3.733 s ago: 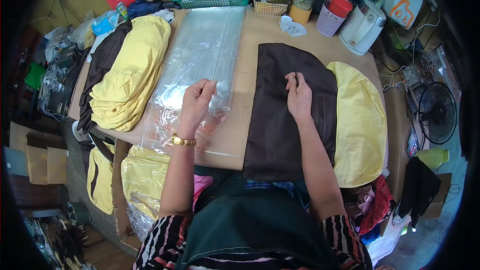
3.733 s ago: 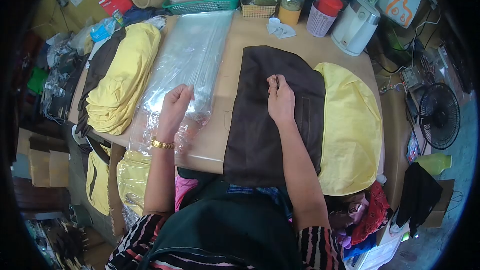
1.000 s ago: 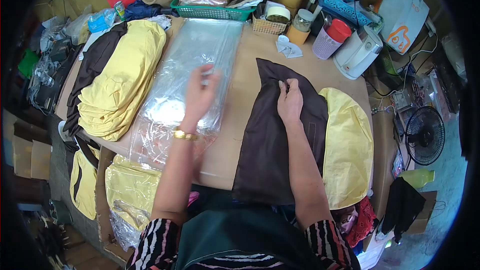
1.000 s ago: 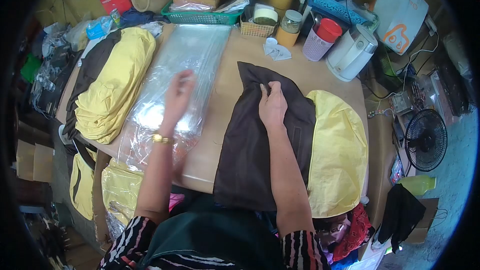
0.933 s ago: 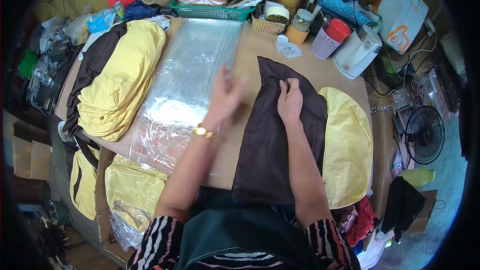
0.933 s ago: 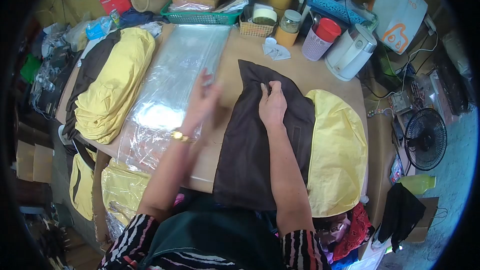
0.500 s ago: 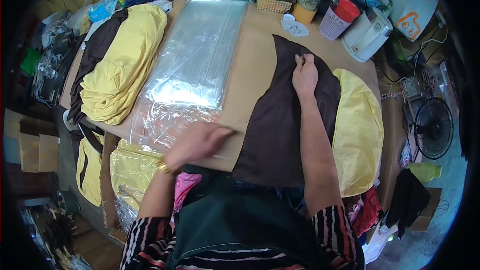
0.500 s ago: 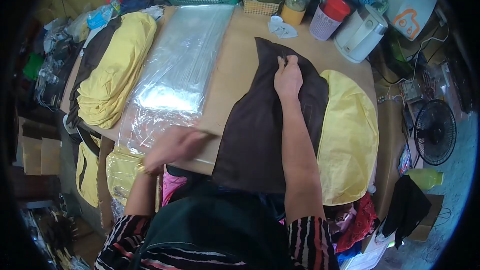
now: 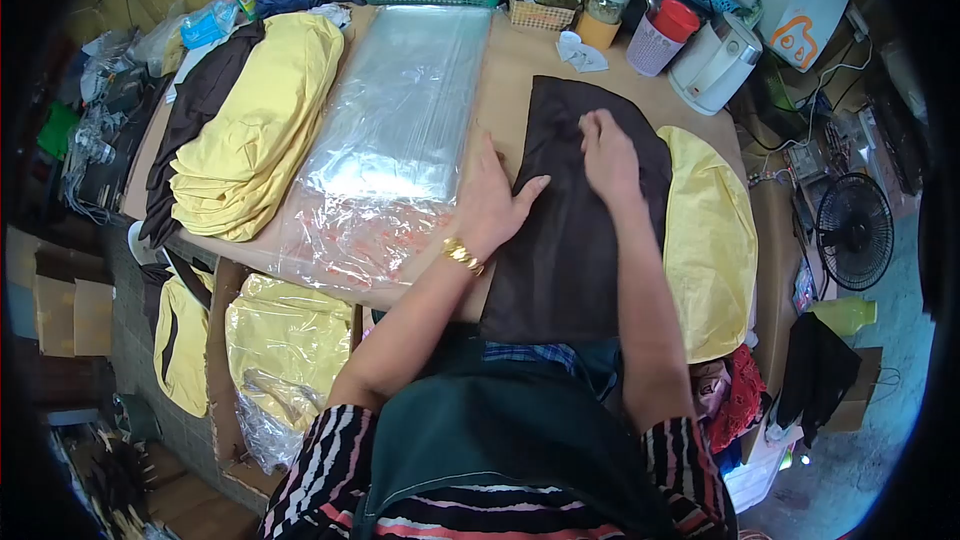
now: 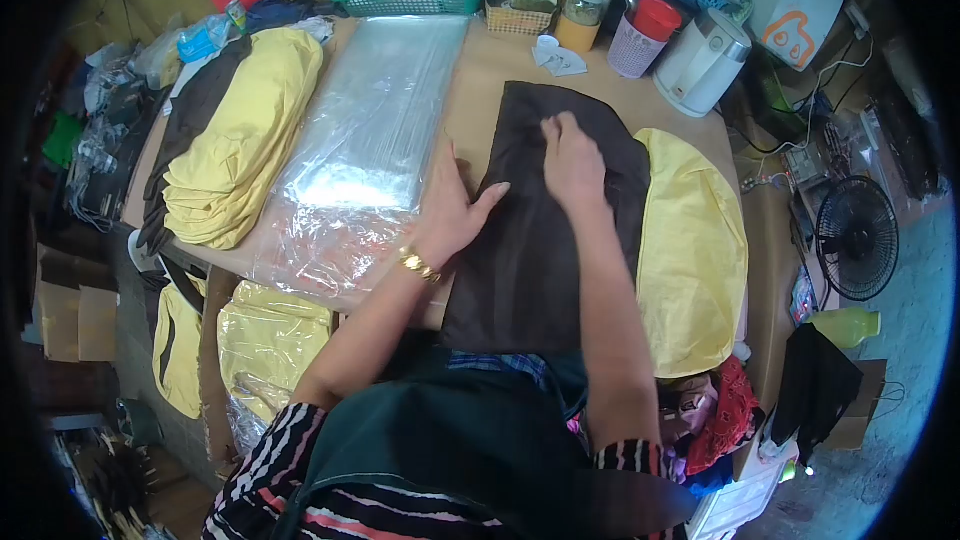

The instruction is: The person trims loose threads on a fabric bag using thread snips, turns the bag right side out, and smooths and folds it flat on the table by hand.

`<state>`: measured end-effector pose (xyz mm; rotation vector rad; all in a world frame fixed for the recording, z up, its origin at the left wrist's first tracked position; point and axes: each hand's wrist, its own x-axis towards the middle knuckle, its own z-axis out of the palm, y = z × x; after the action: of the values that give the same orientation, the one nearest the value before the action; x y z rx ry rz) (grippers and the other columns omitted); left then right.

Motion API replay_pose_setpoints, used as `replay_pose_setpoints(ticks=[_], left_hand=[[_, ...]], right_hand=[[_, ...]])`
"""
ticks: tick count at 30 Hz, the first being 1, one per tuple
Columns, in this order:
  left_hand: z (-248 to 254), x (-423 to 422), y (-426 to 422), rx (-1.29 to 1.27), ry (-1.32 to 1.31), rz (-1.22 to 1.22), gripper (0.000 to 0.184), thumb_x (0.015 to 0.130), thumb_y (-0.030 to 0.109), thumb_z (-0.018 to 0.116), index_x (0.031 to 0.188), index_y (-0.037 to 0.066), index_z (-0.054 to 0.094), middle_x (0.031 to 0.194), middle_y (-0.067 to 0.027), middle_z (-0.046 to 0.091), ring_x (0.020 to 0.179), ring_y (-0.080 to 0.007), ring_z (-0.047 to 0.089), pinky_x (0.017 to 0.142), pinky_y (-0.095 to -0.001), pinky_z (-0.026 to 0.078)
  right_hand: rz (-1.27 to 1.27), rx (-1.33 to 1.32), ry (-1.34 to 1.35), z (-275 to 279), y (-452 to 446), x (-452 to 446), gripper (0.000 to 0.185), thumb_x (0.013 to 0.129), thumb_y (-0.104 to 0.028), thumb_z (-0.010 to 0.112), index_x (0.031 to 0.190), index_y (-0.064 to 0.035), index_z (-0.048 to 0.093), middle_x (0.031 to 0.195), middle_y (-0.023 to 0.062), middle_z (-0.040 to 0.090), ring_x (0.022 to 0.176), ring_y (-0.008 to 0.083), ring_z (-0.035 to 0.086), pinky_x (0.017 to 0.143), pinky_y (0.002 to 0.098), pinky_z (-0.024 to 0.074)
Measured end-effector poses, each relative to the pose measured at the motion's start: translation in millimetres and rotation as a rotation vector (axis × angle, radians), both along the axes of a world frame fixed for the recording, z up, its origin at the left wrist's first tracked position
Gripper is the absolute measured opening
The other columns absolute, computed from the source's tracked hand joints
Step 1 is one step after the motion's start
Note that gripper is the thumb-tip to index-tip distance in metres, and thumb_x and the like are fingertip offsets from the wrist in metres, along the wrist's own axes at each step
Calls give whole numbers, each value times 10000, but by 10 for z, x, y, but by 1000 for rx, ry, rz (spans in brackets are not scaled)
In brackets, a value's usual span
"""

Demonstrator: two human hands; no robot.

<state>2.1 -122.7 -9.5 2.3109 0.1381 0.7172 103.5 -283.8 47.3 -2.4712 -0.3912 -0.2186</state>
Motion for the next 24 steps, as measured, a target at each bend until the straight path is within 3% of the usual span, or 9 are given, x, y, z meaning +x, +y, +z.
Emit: replay_pose_setpoints(ticks=[2, 3, 5, 6, 7, 10, 14, 19, 24], left_hand=[[276, -21, -62, -149, 420, -78, 645, 878, 422, 652, 1274, -63, 498, 1014, -287, 647, 925, -444, 629, 833, -490, 492], [261, -11, -22, -153, 422, -83, 645, 878, 422, 652, 1274, -63, 498, 1014, -287, 647, 925, -444, 629, 833, -490, 492], [216, -21, 199, -164, 534, -379, 383, 919, 345, 623, 920, -38, 645, 726, -194, 647, 663, -371, 541, 664, -424, 464], [154, -95, 298, -151, 468, -385, 373, 937, 298, 600, 719, -2, 639, 664, -123, 627, 618, -258, 511, 611, -383, 425], [136, -167, 404, -151, 472, -385, 373, 937, 298, 600, 719, -2, 639, 664, -123, 627, 618, -258, 511, 611, -383, 425], [134, -325, 588, -509, 514, -423, 303, 960, 264, 571, 766, 43, 645, 684, 27, 584, 679, -57, 492, 616, -258, 393], [42, -338, 580, -602, 397, -416, 270, 946, 244, 609, 795, 25, 655, 714, 24, 604, 664, -61, 491, 613, -243, 398], [238, -317, 591, -564, 669, -467, 213, 922, 196, 664, 833, 2, 665, 742, 1, 641, 665, -57, 543, 631, -224, 444], [29, -358, 579, -776, 507, -446, 196, 943, 180, 631, 853, 8, 657, 730, -1, 636, 674, -69, 565, 639, -237, 457]], right_hand=[[-69, -37, -98, -157, 52, -336, 248, 977, -271, 518, 1024, -33, 567, 878, 191, 669, 892, 393, 645, 735, 478, 508], [-83, -37, -121, -332, 34, -422, 212, 966, -240, 540, 1026, -39, 569, 874, 193, 668, 883, 392, 645, 725, 478, 506], [-13, -39, -280, -592, -59, -437, 161, 938, -186, 581, 1031, -55, 573, 867, 189, 672, 861, 395, 648, 719, 480, 502], [-32, -24, -207, -549, -55, -440, 157, 929, -174, 590, 1029, -54, 573, 871, 182, 675, 849, 391, 651, 716, 477, 503], [-56, -7, -129, -523, -47, -457, 155, 920, -162, 599, 1027, -53, 573, 875, 174, 679, 837, 386, 655, 714, 474, 504], [-64, -38, -66, -404, -5, -494, 259, 928, -291, 617, 1039, -61, 573, 864, 154, 684, 814, 363, 665, 701, 449, 507], [-48, -11, -25, -415, 10, -528, 394, 937, -432, 588, 1117, -84, 541, 890, 157, 687, 836, 350, 669, 714, 430, 507], [-25, -34, -43, -443, -21, -518, 391, 954, -422, 560, 1173, -102, 507, 928, 162, 684, 859, 346, 667, 731, 432, 505], [0, 36, -80, -408, -4, -559, 309, 938, -332, 603, 1141, -104, 555, 982, 113, 654, 836, 339, 657, 726, 421, 507]])
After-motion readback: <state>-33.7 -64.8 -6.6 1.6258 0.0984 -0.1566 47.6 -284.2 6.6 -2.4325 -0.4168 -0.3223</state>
